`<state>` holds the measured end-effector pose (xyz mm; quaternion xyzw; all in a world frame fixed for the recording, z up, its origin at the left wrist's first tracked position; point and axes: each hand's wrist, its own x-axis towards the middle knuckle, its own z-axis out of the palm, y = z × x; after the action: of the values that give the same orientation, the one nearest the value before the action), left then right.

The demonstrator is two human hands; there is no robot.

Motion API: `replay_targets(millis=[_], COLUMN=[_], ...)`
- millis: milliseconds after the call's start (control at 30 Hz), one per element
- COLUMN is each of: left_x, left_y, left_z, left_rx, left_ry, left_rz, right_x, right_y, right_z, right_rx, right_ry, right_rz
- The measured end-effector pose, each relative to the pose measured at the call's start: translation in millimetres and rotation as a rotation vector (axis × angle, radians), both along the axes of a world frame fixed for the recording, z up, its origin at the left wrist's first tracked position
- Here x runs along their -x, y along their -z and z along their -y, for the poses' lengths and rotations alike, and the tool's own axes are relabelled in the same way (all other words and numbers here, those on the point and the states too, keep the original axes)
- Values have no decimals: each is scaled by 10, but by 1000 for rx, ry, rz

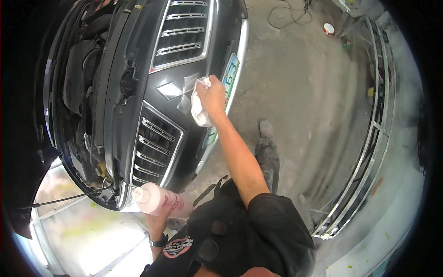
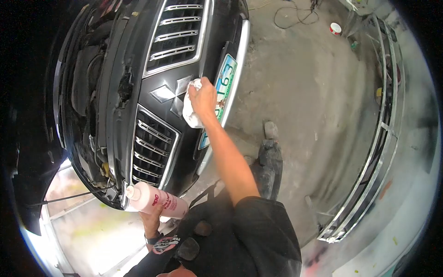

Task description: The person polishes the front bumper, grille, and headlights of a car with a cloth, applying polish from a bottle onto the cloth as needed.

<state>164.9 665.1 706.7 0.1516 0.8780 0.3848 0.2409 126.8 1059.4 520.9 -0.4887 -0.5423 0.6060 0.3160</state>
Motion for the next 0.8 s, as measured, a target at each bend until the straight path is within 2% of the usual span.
replay_targets(millis=[67,100,200,233,333,367,467,500,600,700,800], left_x=[10,-9,-41,-63,-30,-30,-37,-40,-13,-59,-85], left_y=[-32,-67,-54,-97,-100,-109,-98,-100,-110,-137,-120], left_z=[-54,-65,-195,-313,-306,-288,-303,-322,-355,-334,-381], left_rx=[80,125,-8,-51,-44,-35,-49,-67,-81,-59,-93], left_ry=[-3,-6,-45,-43,4,-17,-44,-35,-9,-52,-43], left_rz=[15,27,46,46,26,38,56,50,25,50,26], right_x=[41,48,-3,-33,-13,58,-27,-12,-37,63,-1], right_y=[-29,-58,42,61,61,130,-77,47,120,-24,36], right_z=[-177,-215,-177,-189,-361,-414,-410,-294,-296,-488,-293], right_rx=[-129,-104,-132,-27,-136,-40,-16,-121,-123,-150,-89], right_ry=[60,28,-39,-200,-241,-197,-217,-134,-273,-115,-131], right_rz=[-53,-27,3,74,93,6,37,33,78,15,-1])
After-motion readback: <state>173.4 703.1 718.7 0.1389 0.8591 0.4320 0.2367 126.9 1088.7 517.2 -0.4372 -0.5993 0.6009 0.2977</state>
